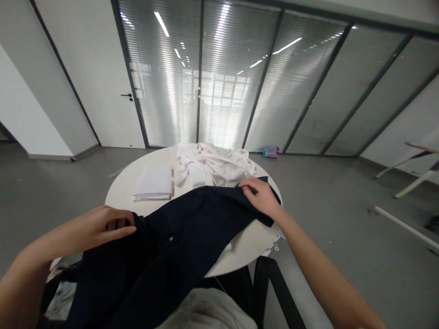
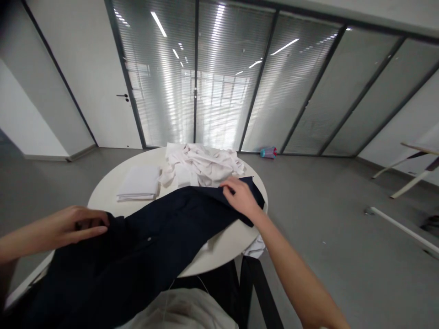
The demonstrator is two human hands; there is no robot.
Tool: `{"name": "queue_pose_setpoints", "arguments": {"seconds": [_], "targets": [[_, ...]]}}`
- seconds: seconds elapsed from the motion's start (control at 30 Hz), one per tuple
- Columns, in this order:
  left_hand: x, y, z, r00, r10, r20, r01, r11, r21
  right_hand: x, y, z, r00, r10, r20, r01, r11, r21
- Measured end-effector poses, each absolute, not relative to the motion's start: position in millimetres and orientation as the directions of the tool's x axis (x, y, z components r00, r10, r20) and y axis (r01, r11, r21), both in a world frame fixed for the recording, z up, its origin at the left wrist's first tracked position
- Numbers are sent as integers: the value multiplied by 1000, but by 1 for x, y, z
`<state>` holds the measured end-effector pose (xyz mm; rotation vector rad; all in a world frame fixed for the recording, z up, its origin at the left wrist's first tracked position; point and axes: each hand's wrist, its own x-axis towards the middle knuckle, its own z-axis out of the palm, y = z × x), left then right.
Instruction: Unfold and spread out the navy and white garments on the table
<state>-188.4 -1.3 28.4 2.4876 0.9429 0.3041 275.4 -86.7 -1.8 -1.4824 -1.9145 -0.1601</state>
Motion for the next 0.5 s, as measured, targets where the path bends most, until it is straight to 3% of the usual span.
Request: {"name": "queue_pose_setpoints", "arguments": {"seconds": [0.1,0.23,0.4,0.5], "targets": [[-177,2,26,764,640,-86,607,-667,431,224,-87,-12,-452,836,312,778,540,-321],[-139,0,30,822,569,1,519,-750,410,194,-79,-29,-523,836,168,804,549,-229],[-90,-4,10,921,389,3,350,-832,431,194,-81,-35,-481,832,277,807,543,-231],[-72,-5,-12,943,333,-5,316,-891,326,198,-94,-31,-446,794,413,789,567,-236]]}}
